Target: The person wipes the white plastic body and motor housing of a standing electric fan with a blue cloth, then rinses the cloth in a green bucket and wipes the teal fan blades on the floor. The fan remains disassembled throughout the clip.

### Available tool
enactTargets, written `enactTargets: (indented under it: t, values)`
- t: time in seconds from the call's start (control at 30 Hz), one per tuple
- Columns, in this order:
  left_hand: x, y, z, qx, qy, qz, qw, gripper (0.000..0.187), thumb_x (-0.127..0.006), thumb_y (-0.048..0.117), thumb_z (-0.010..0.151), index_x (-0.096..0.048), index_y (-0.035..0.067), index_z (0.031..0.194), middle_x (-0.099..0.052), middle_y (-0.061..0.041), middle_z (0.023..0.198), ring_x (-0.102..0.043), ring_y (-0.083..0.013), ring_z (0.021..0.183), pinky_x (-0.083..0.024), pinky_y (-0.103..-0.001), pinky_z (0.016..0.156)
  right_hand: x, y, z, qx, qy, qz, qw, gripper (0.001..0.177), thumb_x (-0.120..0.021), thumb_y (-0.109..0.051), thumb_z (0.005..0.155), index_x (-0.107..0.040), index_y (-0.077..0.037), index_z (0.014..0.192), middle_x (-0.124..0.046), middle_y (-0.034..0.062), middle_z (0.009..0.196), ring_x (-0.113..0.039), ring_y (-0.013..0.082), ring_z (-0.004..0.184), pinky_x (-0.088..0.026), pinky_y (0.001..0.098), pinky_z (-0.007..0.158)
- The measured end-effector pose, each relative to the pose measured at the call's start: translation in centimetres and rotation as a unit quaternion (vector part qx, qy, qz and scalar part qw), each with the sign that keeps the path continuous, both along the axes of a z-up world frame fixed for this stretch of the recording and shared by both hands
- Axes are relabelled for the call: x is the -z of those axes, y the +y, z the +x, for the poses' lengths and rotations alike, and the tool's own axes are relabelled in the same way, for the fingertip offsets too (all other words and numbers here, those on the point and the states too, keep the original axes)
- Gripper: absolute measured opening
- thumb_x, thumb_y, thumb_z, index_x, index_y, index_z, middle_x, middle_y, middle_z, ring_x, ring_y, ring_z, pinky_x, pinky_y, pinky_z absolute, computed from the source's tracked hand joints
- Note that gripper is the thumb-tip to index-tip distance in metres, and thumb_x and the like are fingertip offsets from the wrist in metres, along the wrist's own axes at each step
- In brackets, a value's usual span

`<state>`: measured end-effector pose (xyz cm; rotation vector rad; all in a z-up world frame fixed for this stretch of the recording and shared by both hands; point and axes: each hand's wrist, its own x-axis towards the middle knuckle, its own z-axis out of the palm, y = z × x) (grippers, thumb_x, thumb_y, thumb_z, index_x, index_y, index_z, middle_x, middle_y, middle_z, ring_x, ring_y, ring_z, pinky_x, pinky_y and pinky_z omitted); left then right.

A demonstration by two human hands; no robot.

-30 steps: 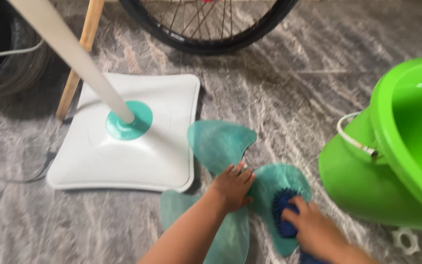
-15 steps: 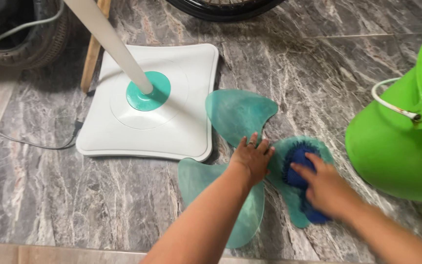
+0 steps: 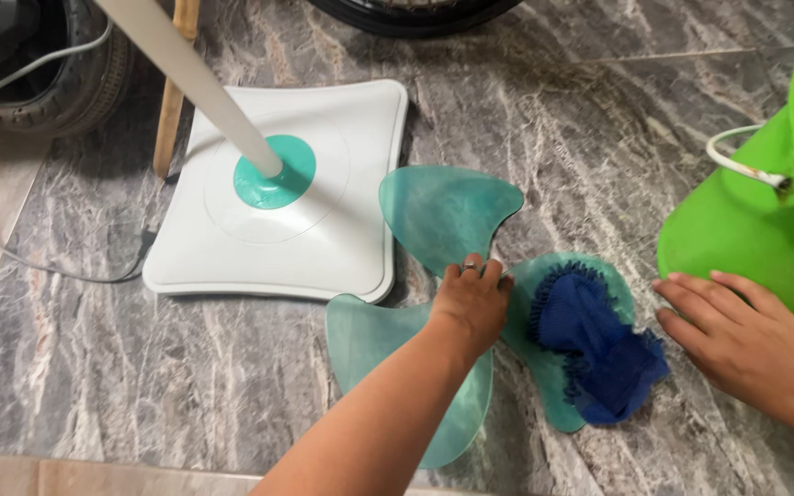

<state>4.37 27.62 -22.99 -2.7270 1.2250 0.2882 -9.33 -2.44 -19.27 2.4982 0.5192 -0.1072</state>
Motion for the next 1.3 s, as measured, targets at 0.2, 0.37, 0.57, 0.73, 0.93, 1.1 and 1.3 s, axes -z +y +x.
enactTargets:
  t: [0.2, 0.37, 0.57, 0.73, 0.93, 1.1, 1.3]
  values:
    - [1.2, -1.6, 2.2, 0.03, -0.059, -0.033, 0.997, 0.048, -0.059, 0.019, 0.095, -0.053, 0.006, 0.141, -0.054, -0.012, 0.135, -0.048, -0.0374, 0.133, -0.049, -0.047, 0.095, -1.1, -0.3, 2.8, -0.037, -0.011, -0.05, 0.998, 0.042, -0.059, -0.021, 0.087, -0.057, -0.019, 0.13, -0.051, 0.0022, 0.149, -0.046, 0.0188, 0.139, -0.035, 0.0447, 0.118]
    - [0.1, -3.0, 3.3, 0.032, -0.021, -0.003, 0.999, 0.043, -0.065, 0.013, 0.089, -0.06, 0.005, 0.132, -0.053, -0.011, 0.136, -0.048, -0.0357, 0.134, -0.049, -0.046, 0.098, -0.7, -2.1, 5.3, -0.051, -0.072, -0.096, 0.991, 0.033, -0.059, -0.019, 0.088, -0.063, -0.024, 0.12, -0.065, -0.0037, 0.132, -0.058, 0.0131, 0.124, -0.042, 0.0393, 0.112]
    - [0.3, -4.9, 4.5, 0.075, -0.052, 0.034, 0.995, 0.037, -0.064, 0.017, 0.091, -0.064, 0.004, 0.126, -0.051, -0.011, 0.133, -0.048, -0.0361, 0.131, -0.047, -0.046, 0.099, 0.4, -7.0, 6.7, -0.057, -0.197, -0.091, 0.974, 0.007, -0.067, -0.026, 0.088, -0.071, -0.024, 0.093, -0.073, -0.0089, 0.105, -0.068, 0.0089, 0.109, -0.049, 0.0332, 0.1]
    - [1.0, -6.5, 6.7, 0.126, -0.112, -0.05, 0.984, 0.039, -0.063, 0.016, 0.09, -0.062, 0.005, 0.127, -0.053, -0.009, 0.131, -0.052, -0.0335, 0.129, -0.046, -0.044, 0.106, 1.9, -6.5, 8.4, 0.038, -0.233, 0.152, 0.96, 0.012, -0.07, -0.026, 0.094, -0.072, -0.022, 0.105, -0.07, -0.0069, 0.109, -0.066, 0.0136, 0.108, -0.047, 0.0389, 0.106]
    - [0.3, -6.3, 6.9, -0.111, -0.022, -0.191, 0.975, 0.058, -0.082, 0.034, 0.073, -0.063, 0.021, 0.127, -0.043, -0.01, 0.135, -0.049, -0.0363, 0.127, -0.043, -0.048, 0.103, 5.1, 4.6, 6.2, 0.319, -0.096, 0.593, 0.733, 0.053, -0.062, -0.044, 0.094, -0.066, -0.009, 0.134, -0.066, 0.0214, 0.124, -0.063, 0.0375, 0.113, -0.049, 0.0501, 0.103]
    - [0.1, -6.3, 6.5, -0.112, -0.017, -0.215, 0.97, 0.063, -0.085, 0.032, 0.074, -0.062, 0.021, 0.132, -0.039, -0.012, 0.142, -0.057, -0.0343, 0.118, -0.049, -0.045, 0.095, 5.7, 12.6, 3.4, 0.372, -0.041, 0.386, 0.843, 0.111, -0.08, -0.044, 0.076, -0.019, -0.008, 0.162, -0.004, 0.0307, 0.165, -0.011, 0.0501, 0.149, -0.024, 0.0505, 0.118]
    - [1.6, -6.3, 6.9, -0.07, -0.053, -0.191, 0.978, 0.065, -0.081, 0.034, 0.081, -0.058, 0.015, 0.139, -0.044, -0.011, 0.126, -0.059, -0.0341, 0.113, -0.052, -0.044, 0.089, 4.0, 15.2, 1.0, 0.239, 0.076, 0.429, 0.868, 0.102, -0.079, -0.019, 0.071, -0.028, -0.02, 0.16, -0.008, 0.0243, 0.169, -0.014, 0.0448, 0.154, -0.028, 0.0447, 0.116]
